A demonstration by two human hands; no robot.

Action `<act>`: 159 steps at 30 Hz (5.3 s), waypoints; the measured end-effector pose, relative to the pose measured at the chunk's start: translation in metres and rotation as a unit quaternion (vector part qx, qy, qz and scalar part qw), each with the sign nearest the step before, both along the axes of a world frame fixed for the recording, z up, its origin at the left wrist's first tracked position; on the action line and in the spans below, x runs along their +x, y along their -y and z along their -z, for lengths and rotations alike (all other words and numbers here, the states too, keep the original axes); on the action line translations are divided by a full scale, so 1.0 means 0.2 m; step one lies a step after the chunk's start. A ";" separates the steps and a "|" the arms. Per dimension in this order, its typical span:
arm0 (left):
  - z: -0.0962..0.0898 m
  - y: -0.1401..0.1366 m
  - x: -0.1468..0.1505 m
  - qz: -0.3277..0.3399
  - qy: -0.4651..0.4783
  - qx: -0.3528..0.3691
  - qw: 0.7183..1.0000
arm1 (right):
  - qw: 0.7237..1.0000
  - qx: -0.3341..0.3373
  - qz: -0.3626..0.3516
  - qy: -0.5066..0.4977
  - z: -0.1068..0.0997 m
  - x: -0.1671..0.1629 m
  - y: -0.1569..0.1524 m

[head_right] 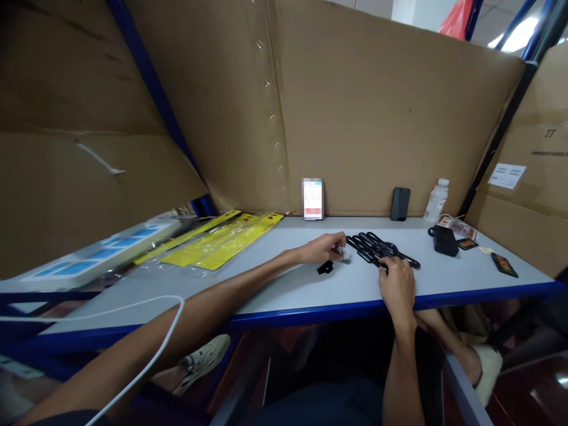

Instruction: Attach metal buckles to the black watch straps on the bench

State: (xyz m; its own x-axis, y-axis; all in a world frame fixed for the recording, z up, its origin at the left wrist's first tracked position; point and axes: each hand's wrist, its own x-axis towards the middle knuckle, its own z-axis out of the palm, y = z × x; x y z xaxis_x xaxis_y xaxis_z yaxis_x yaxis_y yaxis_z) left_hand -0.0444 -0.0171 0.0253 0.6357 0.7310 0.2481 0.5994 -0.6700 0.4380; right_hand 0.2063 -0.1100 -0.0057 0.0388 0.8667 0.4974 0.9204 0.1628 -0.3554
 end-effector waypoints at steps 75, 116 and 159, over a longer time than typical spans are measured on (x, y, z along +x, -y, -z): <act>0.09 -0.27 0.38 0.036 0.145 -0.094 0.984 | 0.999 -0.010 0.010 0.040 -0.01 -0.03 0.02; 0.14 -0.14 0.20 0.083 -0.023 0.124 0.989 | 0.987 -0.055 0.041 0.147 -0.04 -0.06 0.05; 0.14 -0.07 0.25 0.063 0.003 0.155 0.986 | 0.994 -0.051 0.054 0.080 -0.03 -0.06 0.03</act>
